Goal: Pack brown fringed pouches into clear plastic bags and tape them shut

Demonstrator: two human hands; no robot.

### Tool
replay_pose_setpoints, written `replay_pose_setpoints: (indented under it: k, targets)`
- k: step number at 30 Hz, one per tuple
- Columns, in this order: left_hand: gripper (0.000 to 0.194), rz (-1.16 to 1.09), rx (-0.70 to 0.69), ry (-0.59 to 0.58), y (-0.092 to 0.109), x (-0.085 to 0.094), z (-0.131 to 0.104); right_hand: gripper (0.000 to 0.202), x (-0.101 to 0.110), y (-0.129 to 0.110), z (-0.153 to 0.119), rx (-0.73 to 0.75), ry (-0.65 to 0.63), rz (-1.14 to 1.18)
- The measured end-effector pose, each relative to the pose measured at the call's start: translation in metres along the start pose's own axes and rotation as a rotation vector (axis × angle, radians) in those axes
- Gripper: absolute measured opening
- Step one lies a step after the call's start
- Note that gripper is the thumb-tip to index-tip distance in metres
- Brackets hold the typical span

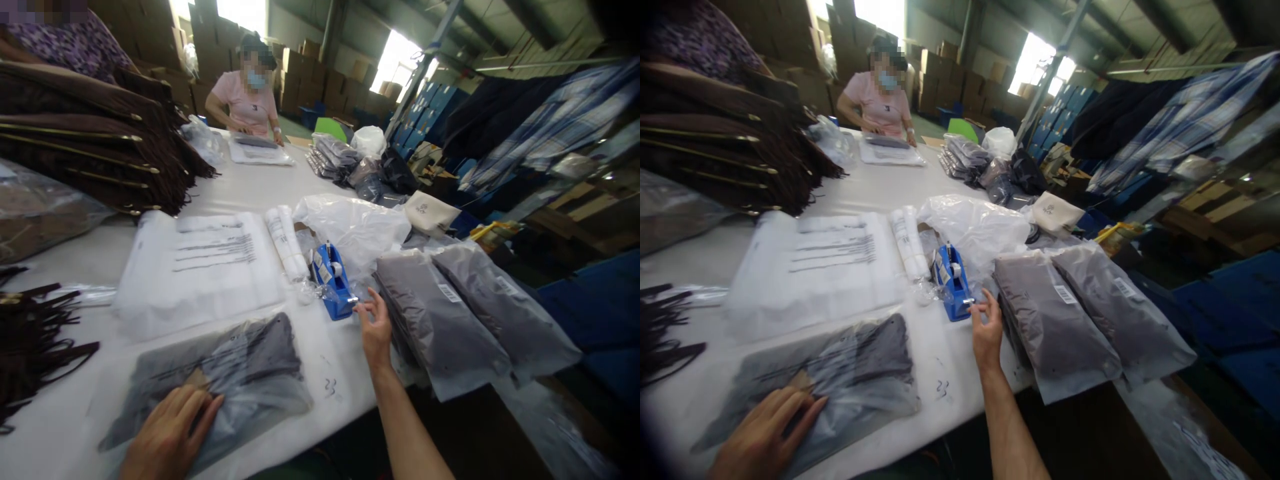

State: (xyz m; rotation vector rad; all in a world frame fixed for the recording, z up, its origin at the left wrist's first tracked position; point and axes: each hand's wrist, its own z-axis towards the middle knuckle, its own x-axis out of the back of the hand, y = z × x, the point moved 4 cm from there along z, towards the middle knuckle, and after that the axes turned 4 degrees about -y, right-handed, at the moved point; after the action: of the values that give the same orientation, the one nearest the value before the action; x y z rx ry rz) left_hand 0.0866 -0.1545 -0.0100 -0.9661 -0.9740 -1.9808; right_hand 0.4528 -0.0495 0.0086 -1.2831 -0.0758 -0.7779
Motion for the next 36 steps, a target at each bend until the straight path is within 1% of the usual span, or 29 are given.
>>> replay_pose_setpoints:
  k: [2,5,7,8,9,10,11,13,14,15,16,17,19,20,22,24,26,31,33,36]
  targets:
    - [0.024,0.046,0.010,-0.061,0.002,-0.001,-0.001,0.054,0.007,0.013,-0.014,-0.054,0.041,-0.020]
    - [0.024,0.075,0.074,-0.070,0.002,-0.001,-0.004,0.058,0.019,0.026,-0.024,-0.085,0.079,-0.151]
    - [0.024,0.076,0.100,-0.080,0.002,-0.002,-0.006,0.062,0.024,0.018,-0.028,-0.073,0.069,-0.188]
    - [0.024,0.071,0.103,-0.085,0.002,-0.003,-0.006,0.064,0.022,0.007,-0.032,-0.046,0.020,-0.183]
    - [0.023,0.064,0.106,-0.089,0.002,-0.003,-0.006,0.064,0.017,-0.008,-0.038,0.002,-0.081,-0.163]
    - [0.023,0.055,0.108,-0.091,0.002,-0.002,-0.006,0.064,0.007,-0.028,-0.046,0.068,-0.231,-0.132]
    - [0.023,0.043,0.115,-0.090,0.002,-0.002,-0.006,0.063,-0.007,-0.051,-0.057,0.153,-0.432,-0.092]
    - [0.023,0.017,0.138,-0.087,0.000,-0.001,-0.006,0.064,-0.043,-0.096,-0.083,0.341,-0.873,-0.022]
    - [0.023,0.005,0.151,-0.088,-0.001,-0.001,-0.007,0.066,-0.061,-0.115,-0.095,0.442,-1.052,-0.028]
    - [0.023,-0.003,0.156,-0.088,-0.001,-0.001,-0.007,0.069,-0.078,-0.128,-0.104,0.535,-1.170,-0.075]
    - [0.023,-0.006,0.157,-0.088,-0.002,-0.001,-0.007,0.072,-0.095,-0.137,-0.110,0.623,-1.239,-0.154]
    - [0.023,0.000,0.155,-0.089,-0.002,-0.001,-0.008,0.074,-0.111,-0.141,-0.113,0.699,-1.268,-0.253]
    - [0.023,0.033,0.146,-0.088,-0.001,-0.002,-0.009,0.077,-0.135,-0.138,-0.115,0.807,-1.252,-0.439]
    - [0.023,0.055,0.139,-0.088,-0.001,-0.002,-0.010,0.078,-0.144,-0.133,-0.116,0.841,-1.238,-0.509]
    - [0.022,0.100,0.129,-0.089,0.001,-0.003,-0.009,0.079,-0.153,-0.122,-0.116,0.866,-1.197,-0.596]
    - [0.022,0.139,0.126,-0.086,0.003,-0.004,-0.008,0.081,-0.155,-0.114,-0.116,0.855,-1.148,-0.632]
    - [0.021,0.166,0.134,-0.080,0.003,-0.004,-0.005,0.083,-0.153,-0.110,-0.116,0.825,-1.103,-0.620]
    - [0.021,0.187,0.151,-0.055,0.002,-0.003,-0.002,0.087,-0.151,-0.110,-0.114,0.739,-0.991,-0.552]
    - [0.023,0.201,0.146,-0.046,0.001,-0.004,-0.002,0.093,-0.154,-0.108,-0.106,0.697,-0.928,-0.604]
    - [0.023,0.223,0.139,-0.036,0.001,-0.006,-0.001,0.102,-0.153,-0.102,-0.082,0.561,-0.816,-0.701]
